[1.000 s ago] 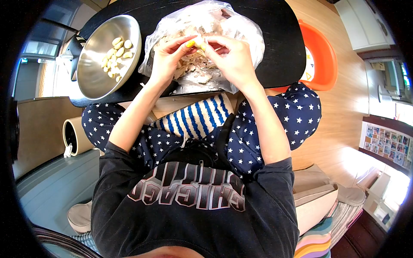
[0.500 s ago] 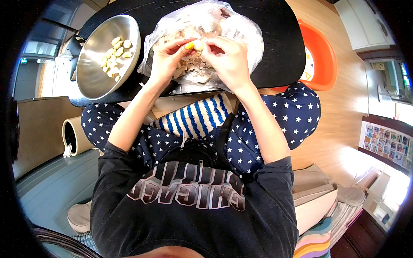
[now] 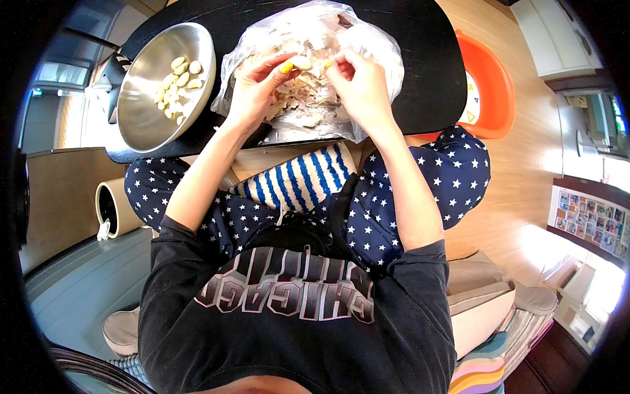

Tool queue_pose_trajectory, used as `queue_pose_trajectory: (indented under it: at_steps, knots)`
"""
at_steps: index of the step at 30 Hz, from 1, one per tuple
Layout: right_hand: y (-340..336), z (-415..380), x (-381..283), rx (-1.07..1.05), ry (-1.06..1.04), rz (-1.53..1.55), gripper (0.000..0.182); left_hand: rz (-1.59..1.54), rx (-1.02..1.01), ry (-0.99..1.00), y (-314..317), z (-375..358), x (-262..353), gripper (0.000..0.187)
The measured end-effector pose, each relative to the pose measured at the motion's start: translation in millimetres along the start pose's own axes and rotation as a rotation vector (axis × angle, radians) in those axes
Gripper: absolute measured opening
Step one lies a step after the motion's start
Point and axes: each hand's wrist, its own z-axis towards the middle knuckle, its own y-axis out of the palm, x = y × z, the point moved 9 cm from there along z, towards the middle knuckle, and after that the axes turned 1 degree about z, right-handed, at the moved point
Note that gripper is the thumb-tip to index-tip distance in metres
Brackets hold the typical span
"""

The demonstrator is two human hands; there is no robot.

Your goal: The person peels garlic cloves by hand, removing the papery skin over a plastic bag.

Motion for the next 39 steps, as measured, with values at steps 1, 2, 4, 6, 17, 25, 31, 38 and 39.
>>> queue_pose_trajectory:
  at_steps: [1,2,4,6,17,25,31,38,39]
  knots:
    - [-1,0,0,0.0,-0.001,0.0,0.015,-0.007,-0.004,0.012,0,0,1,0.024]
    - [4,0,4,-0.066,0.037,-0.018,0.017,-0.013,-0.008,0.024,1,0,3,0.024]
    - [11,-1,8,-0.132,0.074,-0.037,0.019,0.017,-0.017,0.024,0,0,2,0.026]
    - [4,-1,-8,0.008,-0.082,0.094,0.022,0.047,-0.023,0.025,1,0,3,0.029]
    - [1,0,-6,0.025,-0.048,0.379,0.015,0.095,-0.002,0.04,5,-2,1,0.024]
    - [2,0,1,0.007,-0.012,-0.236,0.016,-0.035,0.007,0.015,-1,1,-8,0.028]
    - [3,1,-7,0.035,-0.092,0.311,0.022,-0.062,-0.001,-0.008,1,0,-9,0.03]
    - [-5,2,6,0.041,0.019,0.115,0.018,-0.105,0.006,-0.039,0,0,-10,0.031]
    - [-3,3,9,0.021,0.031,0.094,0.02,-0.104,0.006,-0.038,0,0,-10,0.031]
